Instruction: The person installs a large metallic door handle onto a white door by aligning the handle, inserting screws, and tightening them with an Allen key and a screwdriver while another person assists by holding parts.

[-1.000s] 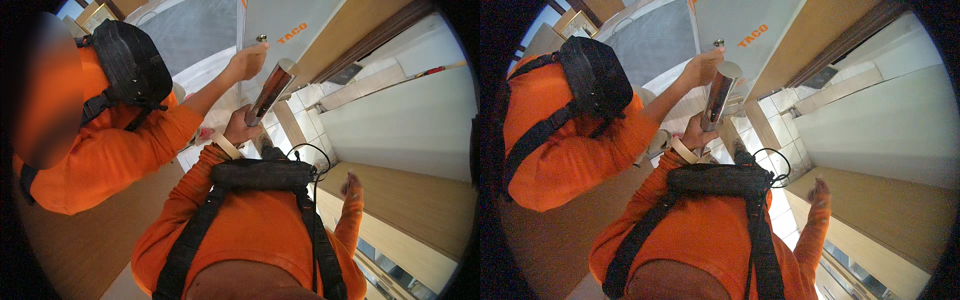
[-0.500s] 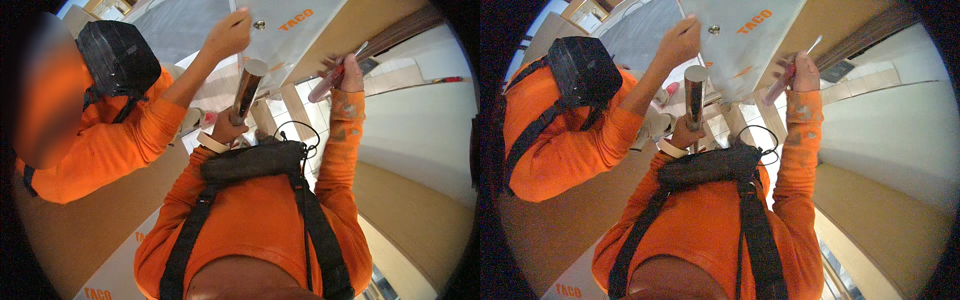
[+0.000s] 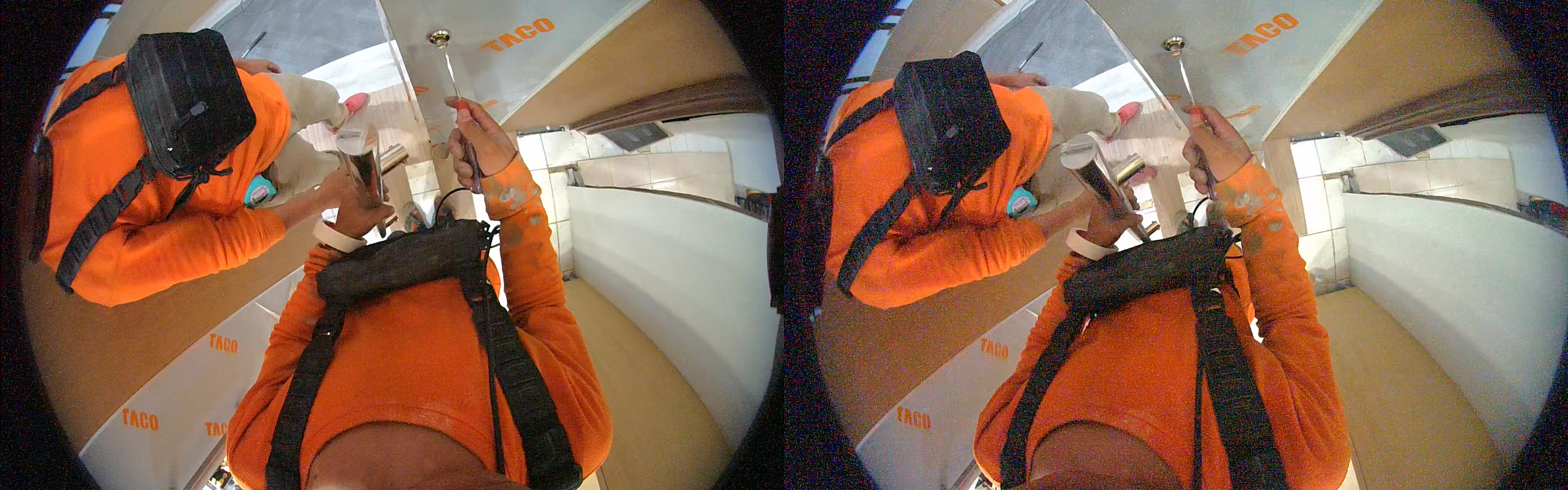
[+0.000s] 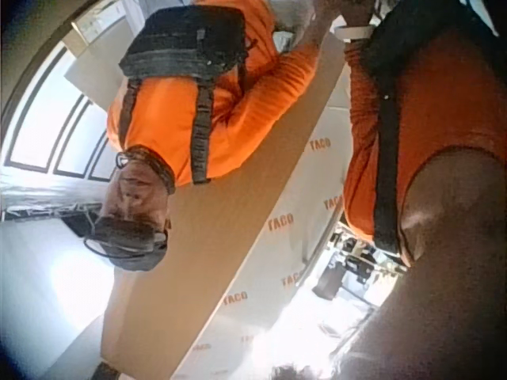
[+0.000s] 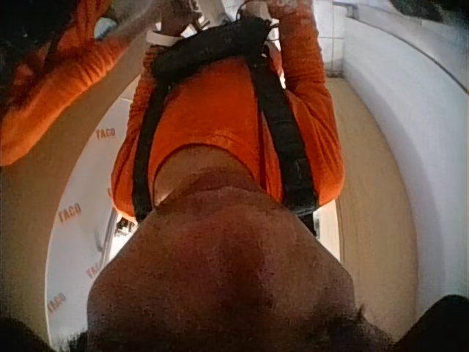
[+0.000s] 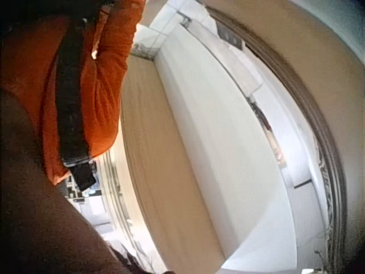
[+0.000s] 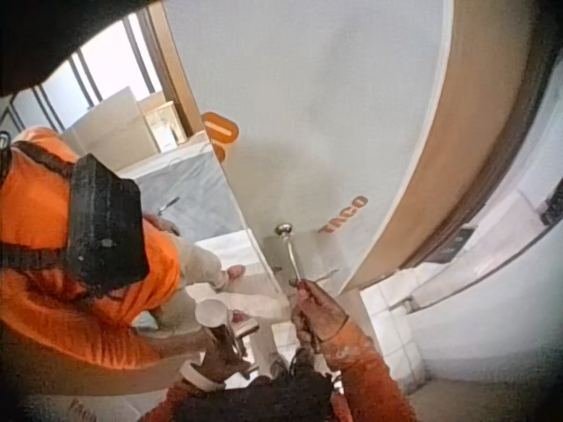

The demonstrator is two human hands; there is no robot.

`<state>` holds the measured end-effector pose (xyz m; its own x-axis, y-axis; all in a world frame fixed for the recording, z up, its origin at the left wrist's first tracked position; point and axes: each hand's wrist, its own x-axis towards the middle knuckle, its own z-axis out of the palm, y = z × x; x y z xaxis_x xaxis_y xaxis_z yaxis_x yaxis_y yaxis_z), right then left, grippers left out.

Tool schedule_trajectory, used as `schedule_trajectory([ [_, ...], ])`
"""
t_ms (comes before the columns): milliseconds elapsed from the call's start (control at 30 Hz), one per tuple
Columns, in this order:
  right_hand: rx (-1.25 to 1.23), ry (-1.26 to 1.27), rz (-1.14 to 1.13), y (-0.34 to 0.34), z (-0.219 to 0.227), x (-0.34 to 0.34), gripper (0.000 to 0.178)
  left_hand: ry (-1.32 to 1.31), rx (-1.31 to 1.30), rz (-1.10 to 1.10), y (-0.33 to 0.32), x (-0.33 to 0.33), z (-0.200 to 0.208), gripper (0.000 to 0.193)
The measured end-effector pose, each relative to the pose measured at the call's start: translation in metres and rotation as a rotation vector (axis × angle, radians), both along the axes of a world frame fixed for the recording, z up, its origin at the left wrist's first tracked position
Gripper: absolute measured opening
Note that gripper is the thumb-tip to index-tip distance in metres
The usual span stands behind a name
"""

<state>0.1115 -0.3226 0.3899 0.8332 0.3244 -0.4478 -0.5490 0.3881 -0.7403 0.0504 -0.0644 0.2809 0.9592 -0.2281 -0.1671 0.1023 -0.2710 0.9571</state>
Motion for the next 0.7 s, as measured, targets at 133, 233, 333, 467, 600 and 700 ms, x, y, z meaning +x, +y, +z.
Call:
schedule_trajectory([
  [133, -0.018, -0.014, 0.027, -0.01, 0.005, 0.006, 0.039, 0.004, -0.039, 0.142, -0.017, 0.011, 0.022, 0.035],
  [233, -0.018, -0.032, 0.025, -0.012, 0.005, 0.008, 0.039, -0.083, 0.013, 0.177, -0.019, 0.048, 0.034, 0.024],
  [333, -0.062, 0.033, -0.013, -0.011, 0.007, 0.012, 0.039, -0.098, -0.029, 0.413, -0.034, 0.087, 0.051, 0.026],
  [467, -0.101, 0.067, -0.017, -0.017, -0.012, 0.018, 0.037, -0.119, 0.035, 0.575, -0.039, 0.141, 0.054, 0.028],
  [600, -0.229, -0.073, -0.027, -0.016, -0.002, 0.013, 0.032, -0.239, 0.133, 0.702, -0.042, 0.195, 0.053, 0.039],
  [700, -0.254, -0.158, -0.04, -0.024, -0.005, 0.017, 0.03, -0.227, 0.215, 0.779, -0.055, 0.228, 0.061, 0.039],
])
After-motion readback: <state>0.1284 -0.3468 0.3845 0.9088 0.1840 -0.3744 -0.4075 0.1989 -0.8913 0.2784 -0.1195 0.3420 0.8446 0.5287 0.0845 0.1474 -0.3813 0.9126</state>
